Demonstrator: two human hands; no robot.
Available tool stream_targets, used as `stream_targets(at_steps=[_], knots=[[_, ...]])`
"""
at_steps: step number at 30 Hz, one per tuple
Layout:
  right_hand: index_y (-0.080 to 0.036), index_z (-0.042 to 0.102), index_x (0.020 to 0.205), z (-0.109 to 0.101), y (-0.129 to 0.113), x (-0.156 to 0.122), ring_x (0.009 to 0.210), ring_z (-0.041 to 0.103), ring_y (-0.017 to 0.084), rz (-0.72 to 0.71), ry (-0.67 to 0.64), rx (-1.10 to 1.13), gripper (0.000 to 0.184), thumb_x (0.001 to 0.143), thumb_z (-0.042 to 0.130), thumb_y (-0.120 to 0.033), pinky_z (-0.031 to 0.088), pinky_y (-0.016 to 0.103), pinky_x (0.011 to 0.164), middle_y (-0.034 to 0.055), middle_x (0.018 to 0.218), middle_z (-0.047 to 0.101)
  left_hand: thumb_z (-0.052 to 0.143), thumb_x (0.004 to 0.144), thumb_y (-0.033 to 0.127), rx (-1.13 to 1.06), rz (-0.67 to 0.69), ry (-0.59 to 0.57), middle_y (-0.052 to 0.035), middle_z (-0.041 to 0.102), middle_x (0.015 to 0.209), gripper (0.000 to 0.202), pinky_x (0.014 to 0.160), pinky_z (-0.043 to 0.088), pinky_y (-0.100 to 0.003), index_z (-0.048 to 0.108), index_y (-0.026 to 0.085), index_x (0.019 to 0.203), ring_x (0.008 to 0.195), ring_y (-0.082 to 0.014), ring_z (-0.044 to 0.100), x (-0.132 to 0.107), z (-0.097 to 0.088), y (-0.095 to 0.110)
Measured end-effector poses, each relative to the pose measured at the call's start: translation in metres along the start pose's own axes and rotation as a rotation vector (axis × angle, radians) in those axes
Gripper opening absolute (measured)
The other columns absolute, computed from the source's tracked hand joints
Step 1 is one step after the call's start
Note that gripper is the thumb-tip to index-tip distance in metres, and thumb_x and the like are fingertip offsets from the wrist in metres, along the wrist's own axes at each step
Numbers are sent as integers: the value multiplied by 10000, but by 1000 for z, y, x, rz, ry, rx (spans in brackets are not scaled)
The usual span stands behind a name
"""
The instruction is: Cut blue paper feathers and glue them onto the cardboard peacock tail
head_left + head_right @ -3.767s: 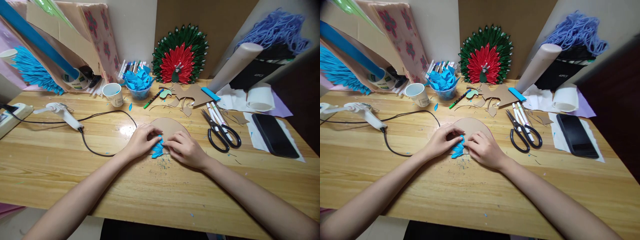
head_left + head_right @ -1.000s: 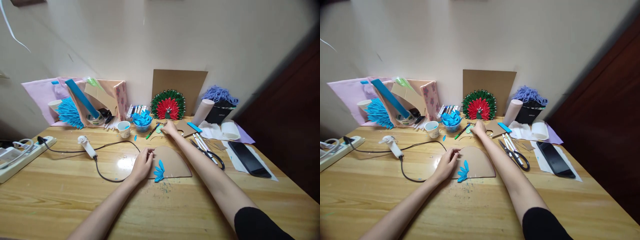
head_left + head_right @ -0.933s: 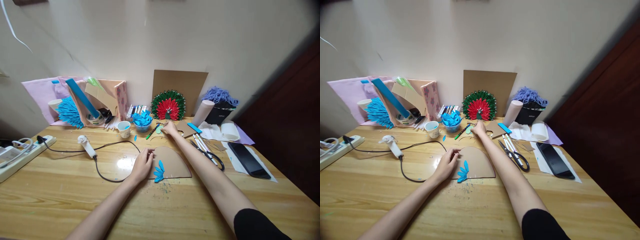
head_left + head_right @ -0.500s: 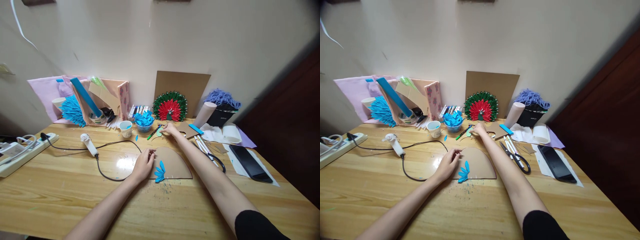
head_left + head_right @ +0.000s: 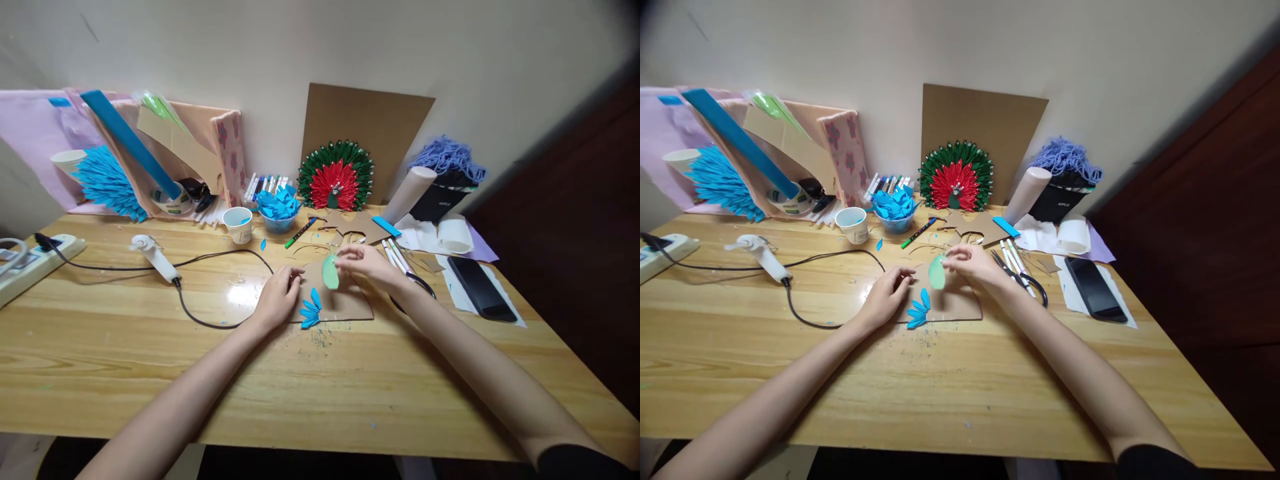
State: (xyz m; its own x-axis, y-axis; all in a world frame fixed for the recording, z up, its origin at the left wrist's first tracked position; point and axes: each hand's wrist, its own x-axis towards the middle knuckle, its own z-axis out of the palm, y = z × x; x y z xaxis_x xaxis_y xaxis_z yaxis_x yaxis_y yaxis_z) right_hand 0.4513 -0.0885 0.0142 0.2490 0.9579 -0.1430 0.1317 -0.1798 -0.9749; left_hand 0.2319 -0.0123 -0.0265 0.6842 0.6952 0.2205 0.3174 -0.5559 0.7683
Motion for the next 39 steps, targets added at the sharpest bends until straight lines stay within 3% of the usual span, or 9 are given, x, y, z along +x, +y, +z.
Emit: stream_targets(at_steps=[3,6,12,26,34,39], knots=[[-159,577,868,13,19,-33,593,601,117,131,-85,33,388,605,769,-370,470,251,590,6,670,651,419,879,190,32,14,-3,-71,642,997,183,851,458,-344,575,168,973,940,-191,595,1,1,0],[-165,565,866,21,26,-44,614,610,132,130,-37,6,384,600,769,-353,471,251,572,0,654,649,411,883,187,38,24,-1,-69,640,1003,195,851,458,-342,572,172,993,946,-188,595,1,1,0],[-163,573,919,30,28,-40,585,584,124,59,-2,-30,394,621,753,-346,424,221,471,8,669,652,414,880,189,64,38,-10,-55,642,973,183,843,455,-345,578,183,962,933,-186,589,1,0,2],[-169,608,903,37,38,-44,663,566,124,-71,102,-199,276,688,705,-311,445,257,606,12,742,625,463,861,212,106,114,-77,-52,608,919,160,801,449,-326,577,173,965,891,-184,564,0,-2,7],[-173,588,882,39,37,-45,679,560,124,-21,136,-127,282,664,717,-298,458,261,607,21,764,618,535,832,250,132,268,-272,-48,601,980,156,858,413,-372,591,219,974,948,-208,536,-2,-3,14],[-185,579,850,32,38,-42,661,563,122,0,77,-63,298,639,736,-323,467,269,611,8,741,613,500,854,244,152,258,-271,-61,580,1010,183,873,410,-376,584,217,1014,978,-212,521,-3,-2,12]])
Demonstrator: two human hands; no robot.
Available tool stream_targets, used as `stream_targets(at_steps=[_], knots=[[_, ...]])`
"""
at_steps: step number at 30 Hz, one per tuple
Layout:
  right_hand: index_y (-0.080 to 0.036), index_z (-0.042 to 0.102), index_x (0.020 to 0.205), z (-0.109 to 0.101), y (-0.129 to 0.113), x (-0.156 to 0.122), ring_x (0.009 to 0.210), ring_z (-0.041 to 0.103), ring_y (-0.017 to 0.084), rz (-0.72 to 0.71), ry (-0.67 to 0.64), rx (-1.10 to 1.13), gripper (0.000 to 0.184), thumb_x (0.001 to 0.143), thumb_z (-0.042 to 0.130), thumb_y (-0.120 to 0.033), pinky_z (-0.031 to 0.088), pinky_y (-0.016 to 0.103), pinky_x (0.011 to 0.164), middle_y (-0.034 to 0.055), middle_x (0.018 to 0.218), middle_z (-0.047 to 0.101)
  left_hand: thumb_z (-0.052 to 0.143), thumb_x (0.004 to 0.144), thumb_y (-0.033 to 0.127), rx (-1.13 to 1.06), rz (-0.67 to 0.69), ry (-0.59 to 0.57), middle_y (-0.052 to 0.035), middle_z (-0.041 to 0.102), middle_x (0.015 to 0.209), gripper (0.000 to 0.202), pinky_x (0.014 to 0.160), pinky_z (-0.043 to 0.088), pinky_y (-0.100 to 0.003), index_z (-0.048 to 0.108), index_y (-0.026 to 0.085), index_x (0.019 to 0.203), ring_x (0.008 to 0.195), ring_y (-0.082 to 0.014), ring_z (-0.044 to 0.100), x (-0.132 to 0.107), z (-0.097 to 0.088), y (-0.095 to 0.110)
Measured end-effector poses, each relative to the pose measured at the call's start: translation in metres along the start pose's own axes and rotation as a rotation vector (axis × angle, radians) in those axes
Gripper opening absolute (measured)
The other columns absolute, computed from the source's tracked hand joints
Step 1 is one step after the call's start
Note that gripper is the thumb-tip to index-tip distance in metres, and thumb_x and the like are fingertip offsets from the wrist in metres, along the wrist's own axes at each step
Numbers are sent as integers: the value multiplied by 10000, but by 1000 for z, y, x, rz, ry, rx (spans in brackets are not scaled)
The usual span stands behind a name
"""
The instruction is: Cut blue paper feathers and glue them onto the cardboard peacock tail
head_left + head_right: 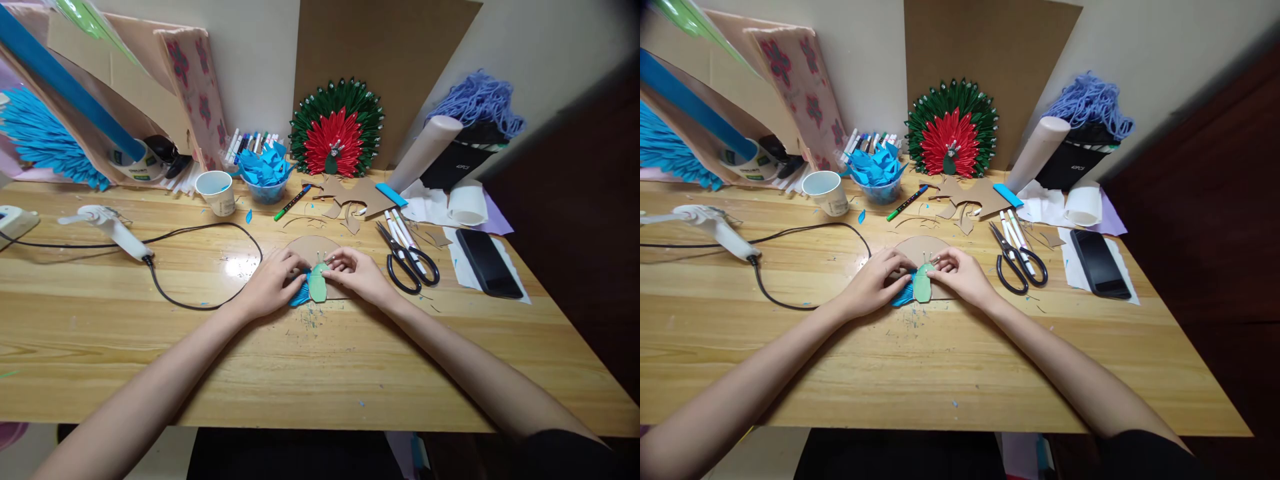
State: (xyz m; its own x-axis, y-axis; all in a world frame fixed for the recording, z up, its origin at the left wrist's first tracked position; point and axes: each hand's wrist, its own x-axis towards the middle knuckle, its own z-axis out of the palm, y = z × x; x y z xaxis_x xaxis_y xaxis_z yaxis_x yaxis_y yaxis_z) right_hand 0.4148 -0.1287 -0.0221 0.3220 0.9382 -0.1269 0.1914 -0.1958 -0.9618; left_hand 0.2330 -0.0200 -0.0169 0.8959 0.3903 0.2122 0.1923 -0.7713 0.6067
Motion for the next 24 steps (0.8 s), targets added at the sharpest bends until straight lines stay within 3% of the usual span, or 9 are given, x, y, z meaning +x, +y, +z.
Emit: stream_targets(at_steps=[3,10,24], knots=[[-188,573,830,-7,-1,2,667,578,127,55,-71,59,309,627,744,-348,465,262,589,6,745,619,469,879,265,26,-43,56,-72,543,1036,224,883,409,-366,568,209,1073,1009,-212,497,1,2,-1],[-191,567,820,-10,-7,2,637,569,123,119,-78,66,311,627,742,-359,439,237,526,0,730,612,535,851,345,55,-172,77,-50,544,865,172,771,409,-347,584,181,863,877,-211,500,10,9,0],[-187,579,808,-8,1,3,683,578,128,54,-54,68,303,619,754,-347,476,269,634,4,739,617,629,801,286,-49,-166,146,-40,558,883,141,787,412,-324,590,175,878,897,-194,510,11,10,-4]])
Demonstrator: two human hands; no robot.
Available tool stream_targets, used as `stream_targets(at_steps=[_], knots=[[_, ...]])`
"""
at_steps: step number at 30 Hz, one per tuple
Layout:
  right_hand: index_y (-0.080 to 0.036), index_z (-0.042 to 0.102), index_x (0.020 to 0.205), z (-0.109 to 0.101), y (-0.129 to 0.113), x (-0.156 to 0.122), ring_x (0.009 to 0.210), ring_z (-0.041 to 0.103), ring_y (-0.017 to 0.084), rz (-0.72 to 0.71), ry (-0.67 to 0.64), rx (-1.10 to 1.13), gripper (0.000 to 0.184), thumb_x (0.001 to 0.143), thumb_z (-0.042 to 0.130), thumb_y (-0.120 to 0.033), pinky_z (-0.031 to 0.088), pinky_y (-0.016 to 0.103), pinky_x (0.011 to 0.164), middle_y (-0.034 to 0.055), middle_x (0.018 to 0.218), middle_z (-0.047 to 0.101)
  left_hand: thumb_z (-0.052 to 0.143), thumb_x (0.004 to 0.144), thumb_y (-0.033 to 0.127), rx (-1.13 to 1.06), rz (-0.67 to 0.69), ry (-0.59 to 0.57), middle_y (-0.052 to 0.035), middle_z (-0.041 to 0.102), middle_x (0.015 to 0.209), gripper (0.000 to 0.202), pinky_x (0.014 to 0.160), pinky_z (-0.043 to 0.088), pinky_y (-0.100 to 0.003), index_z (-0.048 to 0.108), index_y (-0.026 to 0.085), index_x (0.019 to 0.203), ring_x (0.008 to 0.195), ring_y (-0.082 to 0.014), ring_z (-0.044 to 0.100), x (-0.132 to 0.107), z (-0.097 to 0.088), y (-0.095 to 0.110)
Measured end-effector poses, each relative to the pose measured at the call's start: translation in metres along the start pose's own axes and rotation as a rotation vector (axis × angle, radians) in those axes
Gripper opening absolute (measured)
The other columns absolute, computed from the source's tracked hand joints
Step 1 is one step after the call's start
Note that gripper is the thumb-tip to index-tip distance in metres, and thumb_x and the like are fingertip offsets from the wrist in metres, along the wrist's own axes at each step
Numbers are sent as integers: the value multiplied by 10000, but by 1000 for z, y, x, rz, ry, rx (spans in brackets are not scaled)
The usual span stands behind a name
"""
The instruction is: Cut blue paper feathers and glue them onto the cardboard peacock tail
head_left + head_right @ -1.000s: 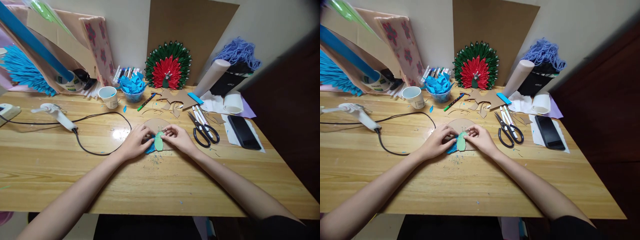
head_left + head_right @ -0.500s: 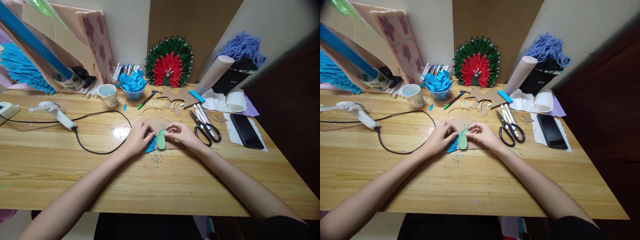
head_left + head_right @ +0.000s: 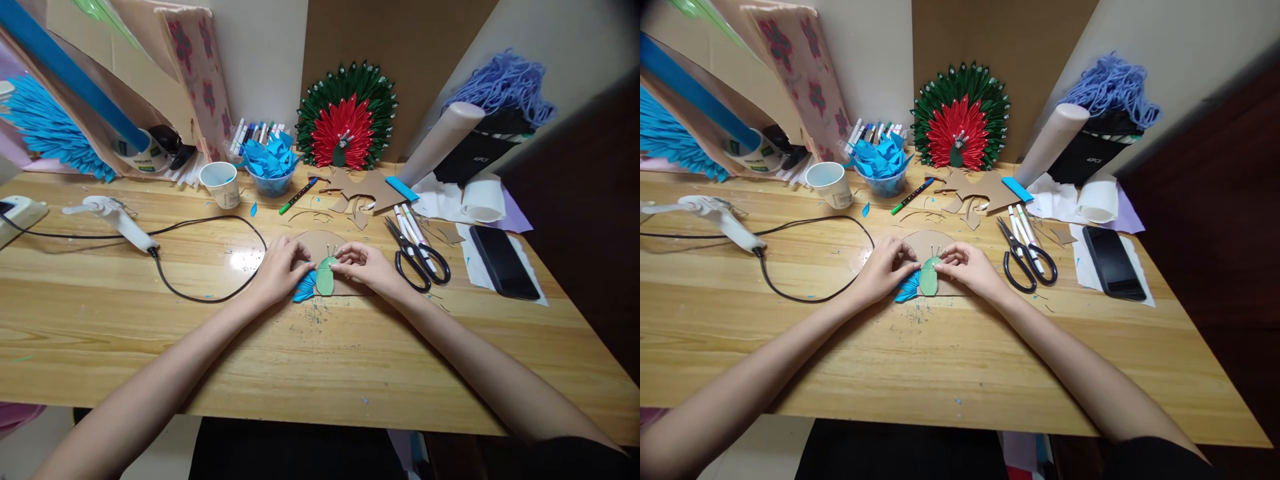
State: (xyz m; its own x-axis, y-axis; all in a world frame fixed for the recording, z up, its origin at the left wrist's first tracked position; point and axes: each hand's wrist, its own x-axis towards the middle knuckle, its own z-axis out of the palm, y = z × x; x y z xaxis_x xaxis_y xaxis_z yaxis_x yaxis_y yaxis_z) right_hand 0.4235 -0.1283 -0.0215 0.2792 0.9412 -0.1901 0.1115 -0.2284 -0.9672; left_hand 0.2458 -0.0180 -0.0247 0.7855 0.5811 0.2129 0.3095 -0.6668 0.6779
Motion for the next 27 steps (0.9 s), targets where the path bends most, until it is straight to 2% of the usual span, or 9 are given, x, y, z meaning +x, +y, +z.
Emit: stream_targets(at_steps=[4,9,17,27], knots=[[-195,572,820,-4,-2,-1,689,582,133,41,18,31,327,612,751,-373,461,251,584,7,755,626,611,817,292,-71,80,-70,-30,562,906,111,828,411,-322,660,219,885,934,-184,512,0,-8,1],[-188,556,823,-7,-7,-3,685,579,126,80,9,93,350,606,752,-379,439,233,563,10,775,630,612,814,298,-18,186,-198,-26,574,943,101,881,390,-348,692,249,850,965,-191,505,0,-16,-2],[-185,557,820,-6,-7,-2,672,553,119,81,8,121,351,595,764,-357,421,236,562,1,751,611,598,826,312,79,290,-232,-38,560,949,127,840,376,-343,686,227,861,928,-190,484,3,-23,-2],[-190,571,813,-5,-7,-2,683,553,124,78,12,132,320,601,767,-329,419,246,572,-2,752,615,561,851,325,255,344,-247,-60,571,994,167,767,371,-324,676,206,881,922,-202,468,5,-26,6]])
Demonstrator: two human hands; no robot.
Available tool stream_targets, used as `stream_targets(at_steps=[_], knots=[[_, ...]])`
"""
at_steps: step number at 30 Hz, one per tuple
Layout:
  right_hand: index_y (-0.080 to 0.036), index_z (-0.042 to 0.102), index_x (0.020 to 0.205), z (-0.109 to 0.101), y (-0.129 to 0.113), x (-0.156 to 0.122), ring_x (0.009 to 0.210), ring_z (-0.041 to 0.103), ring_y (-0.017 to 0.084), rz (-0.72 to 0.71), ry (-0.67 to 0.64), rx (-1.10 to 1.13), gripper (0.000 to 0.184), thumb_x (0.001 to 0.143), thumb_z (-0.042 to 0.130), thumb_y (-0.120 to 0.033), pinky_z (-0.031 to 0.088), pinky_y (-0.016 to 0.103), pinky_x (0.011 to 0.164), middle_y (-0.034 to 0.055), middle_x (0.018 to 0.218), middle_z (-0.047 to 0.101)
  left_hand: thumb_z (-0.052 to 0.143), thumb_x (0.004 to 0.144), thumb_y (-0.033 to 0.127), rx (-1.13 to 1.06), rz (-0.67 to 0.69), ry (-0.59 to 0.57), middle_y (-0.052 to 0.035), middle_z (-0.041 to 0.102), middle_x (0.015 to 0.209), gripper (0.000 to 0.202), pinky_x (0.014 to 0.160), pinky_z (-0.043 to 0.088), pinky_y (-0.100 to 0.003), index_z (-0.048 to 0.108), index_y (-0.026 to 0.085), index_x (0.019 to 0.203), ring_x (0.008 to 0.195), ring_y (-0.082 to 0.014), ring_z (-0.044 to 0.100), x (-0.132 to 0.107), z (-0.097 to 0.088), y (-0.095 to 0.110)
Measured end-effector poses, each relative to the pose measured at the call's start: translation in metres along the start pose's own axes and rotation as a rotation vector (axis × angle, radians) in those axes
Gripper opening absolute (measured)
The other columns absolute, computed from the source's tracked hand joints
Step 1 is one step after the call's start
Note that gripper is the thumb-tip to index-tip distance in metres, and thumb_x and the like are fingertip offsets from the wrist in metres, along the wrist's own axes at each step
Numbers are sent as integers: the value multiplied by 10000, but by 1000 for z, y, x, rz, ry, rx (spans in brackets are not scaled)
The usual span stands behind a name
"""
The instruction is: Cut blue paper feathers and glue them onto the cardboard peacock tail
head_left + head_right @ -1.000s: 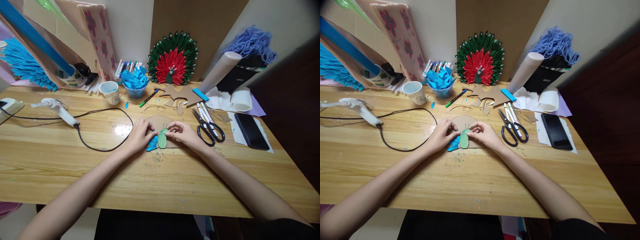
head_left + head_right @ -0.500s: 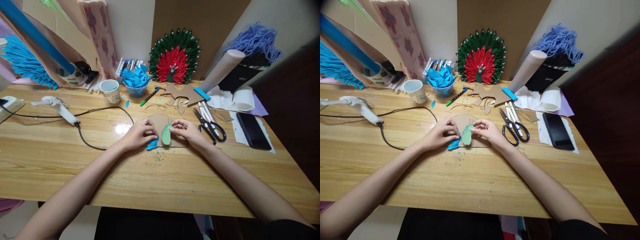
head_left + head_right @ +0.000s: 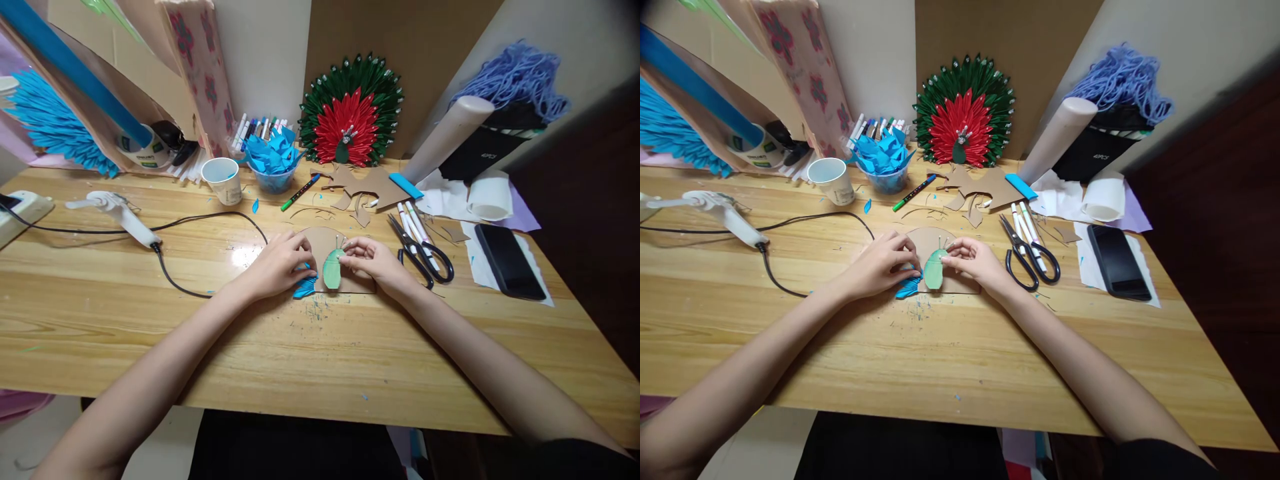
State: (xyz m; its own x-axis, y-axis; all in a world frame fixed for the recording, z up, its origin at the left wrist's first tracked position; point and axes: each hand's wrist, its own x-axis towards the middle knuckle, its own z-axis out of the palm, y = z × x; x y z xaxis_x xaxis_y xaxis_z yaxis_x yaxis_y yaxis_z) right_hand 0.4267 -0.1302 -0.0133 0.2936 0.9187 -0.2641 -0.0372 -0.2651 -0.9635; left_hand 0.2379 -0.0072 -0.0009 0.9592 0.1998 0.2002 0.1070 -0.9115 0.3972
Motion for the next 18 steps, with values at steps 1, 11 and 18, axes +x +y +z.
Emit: stream_targets(at_steps=[1,11,18], knots=[[-189,571,816,0,0,0,684,553,124,-1,-2,0,321,602,766,-329,419,246,572,-1,755,616,560,852,325,7,0,1,-60,573,995,169,764,371,-322,674,204,883,920,-202,469,0,0,0],[-186,570,817,-1,3,1,690,555,128,-20,5,-12,332,597,768,-337,437,254,579,10,768,619,552,858,303,76,23,26,-61,599,957,167,718,351,-323,675,191,857,861,-192,475,-1,2,3],[-189,577,813,0,2,1,723,568,137,-32,10,-10,326,592,771,-330,454,262,603,14,796,623,559,855,295,89,34,42,-60,606,944,161,709,354,-319,675,184,845,850,-189,477,-2,3,3]])
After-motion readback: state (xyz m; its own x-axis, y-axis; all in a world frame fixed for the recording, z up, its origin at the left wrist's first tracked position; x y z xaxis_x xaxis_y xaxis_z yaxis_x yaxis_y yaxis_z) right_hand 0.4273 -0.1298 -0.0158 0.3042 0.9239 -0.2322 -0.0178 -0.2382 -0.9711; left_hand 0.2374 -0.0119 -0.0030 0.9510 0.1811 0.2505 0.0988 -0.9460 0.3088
